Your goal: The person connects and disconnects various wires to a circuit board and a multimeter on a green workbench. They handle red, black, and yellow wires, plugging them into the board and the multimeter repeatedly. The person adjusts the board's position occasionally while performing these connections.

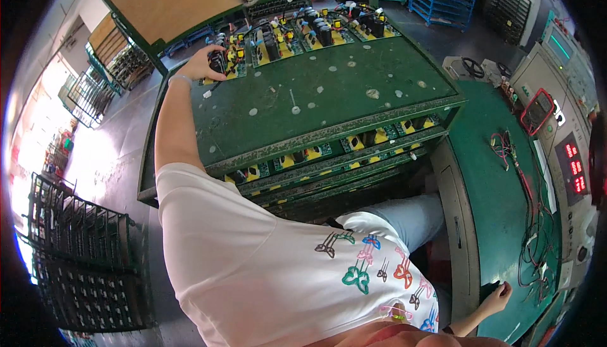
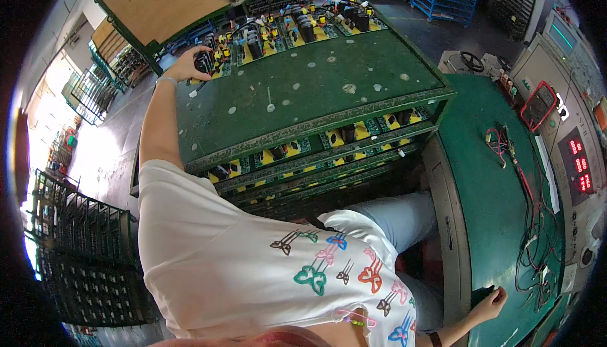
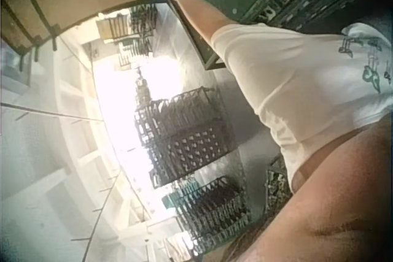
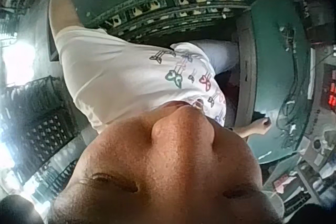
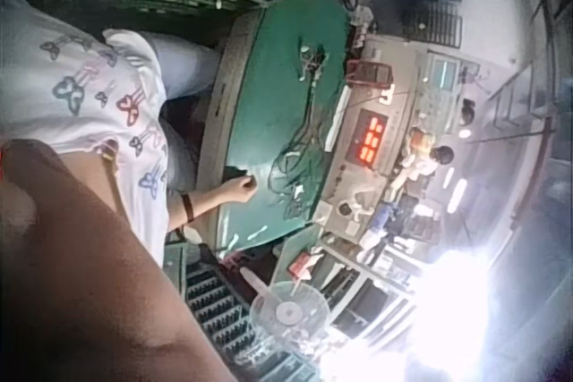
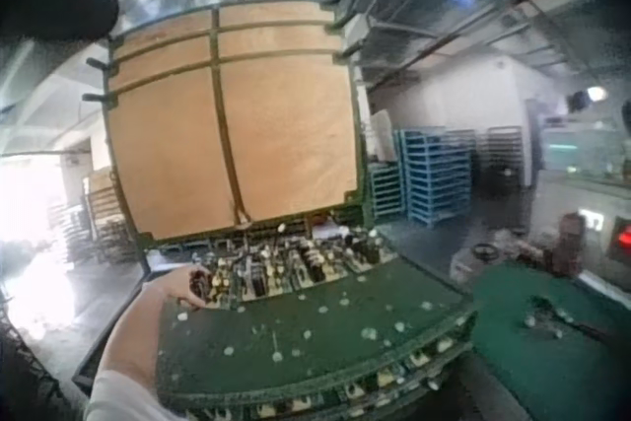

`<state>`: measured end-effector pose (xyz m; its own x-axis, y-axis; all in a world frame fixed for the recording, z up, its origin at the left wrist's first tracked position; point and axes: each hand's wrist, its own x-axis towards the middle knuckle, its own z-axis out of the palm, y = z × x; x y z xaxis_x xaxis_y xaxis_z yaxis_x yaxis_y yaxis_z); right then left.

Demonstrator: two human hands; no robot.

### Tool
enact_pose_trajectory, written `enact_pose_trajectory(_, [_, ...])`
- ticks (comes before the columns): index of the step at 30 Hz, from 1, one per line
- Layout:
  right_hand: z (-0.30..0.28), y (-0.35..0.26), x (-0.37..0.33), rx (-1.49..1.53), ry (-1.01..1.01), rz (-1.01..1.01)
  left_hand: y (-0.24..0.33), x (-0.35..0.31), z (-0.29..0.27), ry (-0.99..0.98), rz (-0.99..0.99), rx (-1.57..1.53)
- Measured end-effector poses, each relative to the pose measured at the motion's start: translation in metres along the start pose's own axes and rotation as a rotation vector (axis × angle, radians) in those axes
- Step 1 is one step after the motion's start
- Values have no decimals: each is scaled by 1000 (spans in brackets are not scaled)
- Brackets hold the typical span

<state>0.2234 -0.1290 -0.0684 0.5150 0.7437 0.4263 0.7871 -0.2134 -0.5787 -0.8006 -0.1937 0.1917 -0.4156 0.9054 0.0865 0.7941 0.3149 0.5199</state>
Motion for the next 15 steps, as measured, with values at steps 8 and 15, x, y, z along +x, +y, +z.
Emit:
enact_pose_trajectory(8, [-6,-1,-7,46,51,-22,-46,29,7,71,23,119])
enact_pose_trajectory(15, [-16,-50,-20,86,187,-72,10,56,21,-53,-172,496])
